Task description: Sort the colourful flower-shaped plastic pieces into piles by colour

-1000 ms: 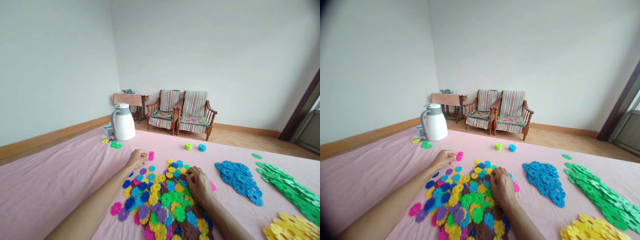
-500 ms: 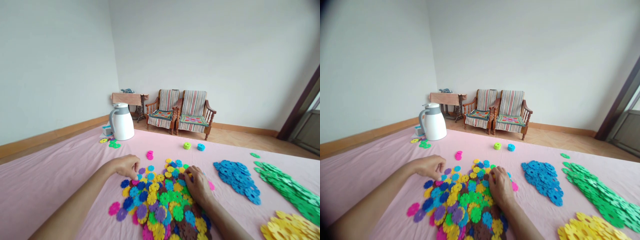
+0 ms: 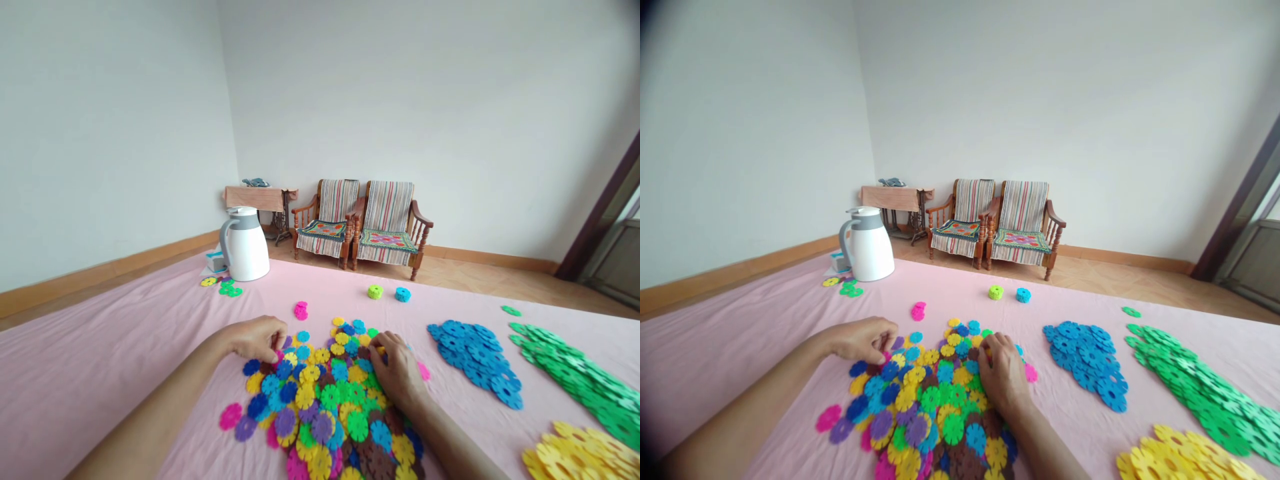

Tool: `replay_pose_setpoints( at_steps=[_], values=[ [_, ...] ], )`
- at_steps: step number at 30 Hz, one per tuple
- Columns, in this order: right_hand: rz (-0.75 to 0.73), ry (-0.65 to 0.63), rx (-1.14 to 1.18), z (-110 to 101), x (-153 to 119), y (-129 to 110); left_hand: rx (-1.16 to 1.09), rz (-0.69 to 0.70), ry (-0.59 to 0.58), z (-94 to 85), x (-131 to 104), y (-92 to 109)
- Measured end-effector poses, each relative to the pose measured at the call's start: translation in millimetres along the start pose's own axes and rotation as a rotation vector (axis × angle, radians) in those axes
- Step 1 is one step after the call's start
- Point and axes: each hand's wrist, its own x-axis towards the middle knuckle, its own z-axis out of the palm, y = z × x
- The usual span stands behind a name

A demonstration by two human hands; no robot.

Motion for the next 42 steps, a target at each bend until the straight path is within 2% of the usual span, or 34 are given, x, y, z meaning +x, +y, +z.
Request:
replay_pose_setpoints(
  at_steps=[2,4,8,10,14,18,21,25,30,33,37,42],
  values=[
    [0.0,-0.001,-0.001,0,0,0,-0.107,0.014,-0.021,-3.1,3,-3],
    [0.003,-0.002,0.0,0,1,0,-0.205,0.016,0.02,-5.7,10,-9],
    [0.006,-0.004,0.004,1,1,-1,-0.316,-0.046,0.349,-6.5,36,-18],
    [0.004,-0.001,0.007,1,0,-1,-0.319,-0.075,0.468,-5.1,51,-21],
    [-0.011,0.007,0.006,0,0,0,-0.305,-0.131,0.6,-0.8,75,-28],
    [-0.008,0.007,0.001,-1,0,-2,-0.255,-0.143,0.707,7.1,82,-31],
    [0.001,0.004,0.011,0,-1,-4,-0.212,-0.088,0.708,19.0,75,-21],
    [0.019,0.055,0.024,-3,1,-2,-0.049,0.104,0.682,41.1,59,5],
    [0.111,0.073,-0.07,-33,17,22,0.14,0.26,0.651,60.2,44,26],
    [0.205,-0.082,-0.187,-56,22,42,0.209,0.295,0.595,63.4,40,30],
    [0.191,-0.27,-0.255,-72,16,54,0.253,0.3,0.537,64.7,40,28],
    [0.196,-0.448,-0.285,-77,14,46,0.26,0.292,0.62,66.1,45,16]
  ],
)
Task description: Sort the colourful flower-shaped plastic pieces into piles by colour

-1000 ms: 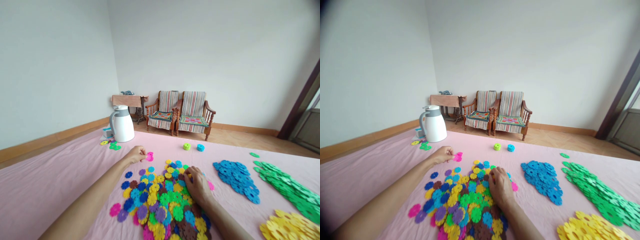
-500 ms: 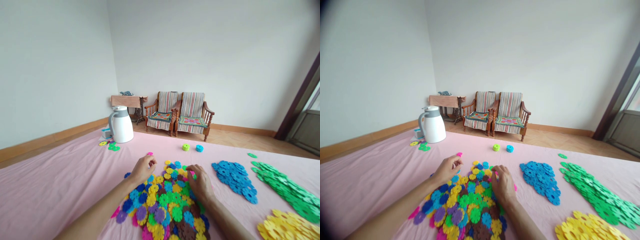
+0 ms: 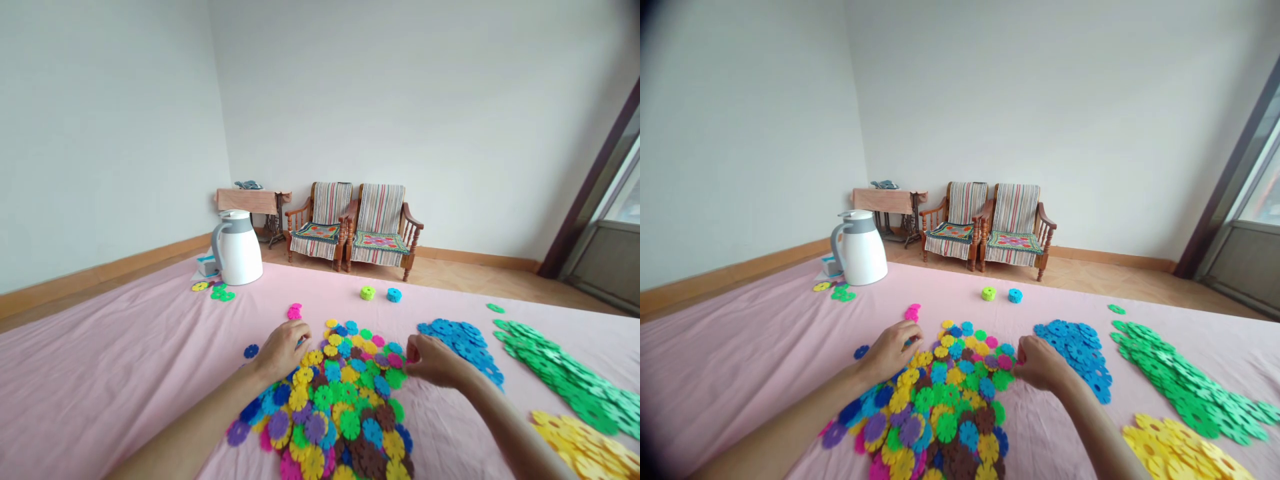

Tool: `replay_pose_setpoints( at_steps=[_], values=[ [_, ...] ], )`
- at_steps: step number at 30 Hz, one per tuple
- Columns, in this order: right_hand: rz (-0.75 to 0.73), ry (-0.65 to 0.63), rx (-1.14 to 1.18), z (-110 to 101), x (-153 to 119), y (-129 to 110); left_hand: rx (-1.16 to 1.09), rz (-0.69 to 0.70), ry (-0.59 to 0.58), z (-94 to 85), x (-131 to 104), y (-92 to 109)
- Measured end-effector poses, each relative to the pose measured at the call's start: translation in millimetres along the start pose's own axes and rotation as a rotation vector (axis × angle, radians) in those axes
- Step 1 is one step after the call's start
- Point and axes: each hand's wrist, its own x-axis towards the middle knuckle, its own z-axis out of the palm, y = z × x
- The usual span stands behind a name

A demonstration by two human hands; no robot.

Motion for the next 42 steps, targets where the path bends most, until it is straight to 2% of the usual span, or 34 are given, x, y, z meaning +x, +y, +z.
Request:
replay_pose_setpoints(
  at_steps=[5,8,11,16,18,22,27,31,34,36,39,42],
  values=[
    [0.021,-0.122,-0.012,-12,-4,-3,0.01,-0.01,0.075,4.0,-1,-10],
    [0.001,-0.168,0.134,-16,-3,-5,0.005,-0.012,0.088,5.3,-1,-11],
    [-0.048,-0.11,0.336,-14,4,-16,-0.022,-0.071,0.094,5.7,0,-13],
    [-0.058,0.064,0.467,1,27,-56,-0.003,-0.203,0.197,5.9,0,-24],
    [-0.046,0.109,0.482,10,39,-74,-0.026,-0.211,0.18,7.0,0,-27],
    [-0.031,0.106,0.496,30,63,-105,-0.167,-0.278,0.137,8.9,0,-30],
    [0.003,0.117,0.482,51,88,-140,-0.249,-0.396,0.289,5.8,2,-40],
    [0.034,0.155,0.498,57,98,-157,-0.287,-0.49,0.352,5.5,2,-49],
    [0.044,0.181,0.497,54,97,-156,-0.287,-0.486,0.358,7.9,2,-51],
    [0.028,0.186,0.478,48,91,-147,-0.271,-0.48,0.349,9.4,2,-50],
    [-0.005,0.177,0.417,33,78,-121,-0.237,-0.468,0.331,10.9,2,-48],
    [-0.002,0.175,0.319,15,66,-85,-0.205,-0.418,0.307,12.1,1,-46]
  ],
)
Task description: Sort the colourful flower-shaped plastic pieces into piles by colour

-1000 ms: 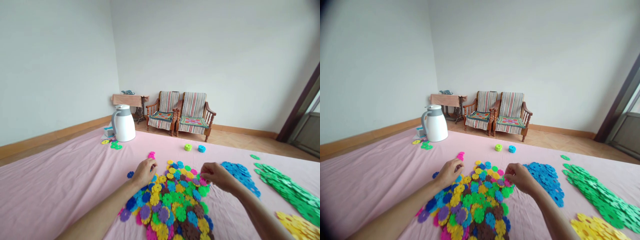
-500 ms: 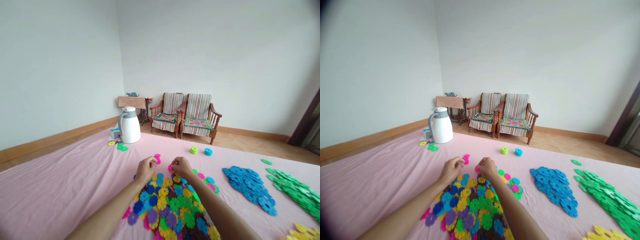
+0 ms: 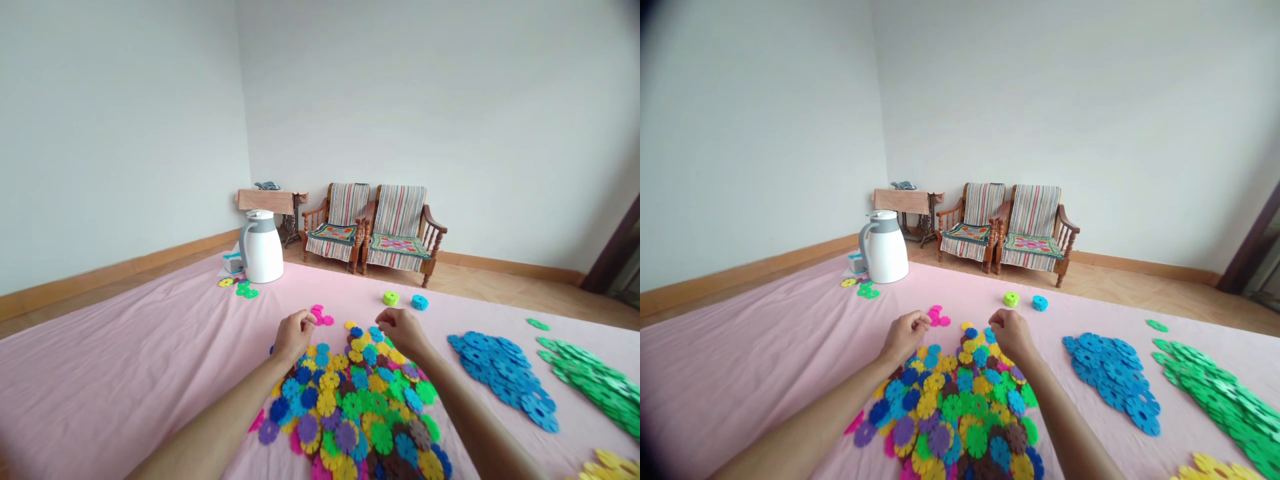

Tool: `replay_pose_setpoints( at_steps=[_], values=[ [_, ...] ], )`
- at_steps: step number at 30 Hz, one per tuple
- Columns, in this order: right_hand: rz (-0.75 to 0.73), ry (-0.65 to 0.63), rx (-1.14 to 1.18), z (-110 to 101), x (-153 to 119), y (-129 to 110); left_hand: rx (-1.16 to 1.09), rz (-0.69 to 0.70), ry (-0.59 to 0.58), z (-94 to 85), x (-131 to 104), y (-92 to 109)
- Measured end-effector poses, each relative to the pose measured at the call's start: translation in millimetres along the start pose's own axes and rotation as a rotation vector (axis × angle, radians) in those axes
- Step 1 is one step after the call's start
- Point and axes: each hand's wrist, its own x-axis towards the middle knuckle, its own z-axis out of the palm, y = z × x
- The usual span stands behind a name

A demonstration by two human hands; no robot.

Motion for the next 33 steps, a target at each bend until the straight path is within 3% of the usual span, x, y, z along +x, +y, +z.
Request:
replay_pose_setpoints(
  at_steps=[5,9,16,22,29,33],
  values=[
    [0.018,-0.034,-0.142,-28,-8,42,0.013,0.012,-0.042,0.2,0,0],
    [0.014,-0.089,-0.17,-21,-12,55,0.003,0.007,-0.045,-1.2,0,1],
    [0.031,-0.093,-0.117,-16,-10,58,-0.003,-0.003,-0.043,-1.3,0,1],
    [0.007,-0.059,0.058,-11,1,28,-0.019,-0.035,0.009,-2.2,0,2],
    [-0.032,-0.09,0.247,35,16,-37,-0.031,-0.084,0.008,-5.8,0,6],
    [0.005,-0.028,0.316,42,21,-43,-0.032,-0.084,-0.002,-5.2,0,6]
  ],
)
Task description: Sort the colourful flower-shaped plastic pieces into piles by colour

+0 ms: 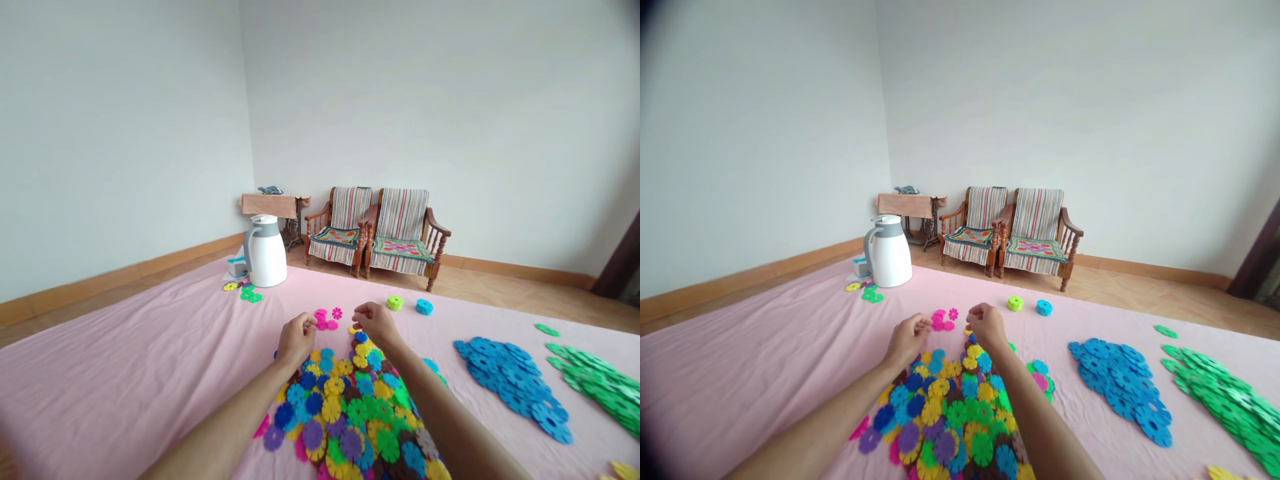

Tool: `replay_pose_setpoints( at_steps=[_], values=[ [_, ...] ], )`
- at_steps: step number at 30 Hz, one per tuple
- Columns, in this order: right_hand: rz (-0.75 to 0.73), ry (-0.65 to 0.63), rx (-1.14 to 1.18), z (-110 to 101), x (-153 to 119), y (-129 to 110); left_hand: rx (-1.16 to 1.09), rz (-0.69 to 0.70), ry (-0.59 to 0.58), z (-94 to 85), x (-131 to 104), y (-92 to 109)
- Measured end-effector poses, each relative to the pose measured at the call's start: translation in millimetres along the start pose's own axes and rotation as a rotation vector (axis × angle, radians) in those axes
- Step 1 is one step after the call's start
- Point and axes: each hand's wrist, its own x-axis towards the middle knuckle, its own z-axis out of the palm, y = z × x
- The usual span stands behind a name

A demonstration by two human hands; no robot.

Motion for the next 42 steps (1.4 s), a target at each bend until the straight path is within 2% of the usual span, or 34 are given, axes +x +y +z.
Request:
replay_pose_setpoints(
  at_steps=[5,11,16,20,24,29,33,36,38,42],
  values=[
    [-0.003,0.023,-0.042,-29,-13,18,0.005,0.024,-0.003,2.5,1,-3],
    [-0.01,0.0,-0.241,-74,-32,41,0.018,0.048,0.009,4.8,1,-5],
    [-0.012,-0.079,-0.416,-101,-47,54,0.025,0.055,-0.005,5.3,1,-6],
    [0.021,-0.176,-0.536,-114,-56,65,0.021,0.056,-0.008,6.8,2,-9],
    [0.024,-0.236,-0.607,-116,-58,70,0.044,0.074,-0.003,6.3,2,-9],
    [-0.064,-0.259,-0.59,-98,-58,58,0.044,0.222,-0.047,1.9,-6,10],
    [-0.168,-0.311,-0.454,-74,-62,43,-0.004,0.391,-0.206,2.6,-18,35],
    [-0.193,-0.435,-0.421,-63,-69,29,-0.044,0.47,-0.346,4.9,-29,50],
    [-0.227,-0.511,-0.412,-64,-74,19,-0.059,0.513,-0.448,5.1,-34,56],
    [-0.234,-0.555,-0.355,-80,-81,3,-0.115,0.568,-0.618,0.7,-40,62]
  ],
)
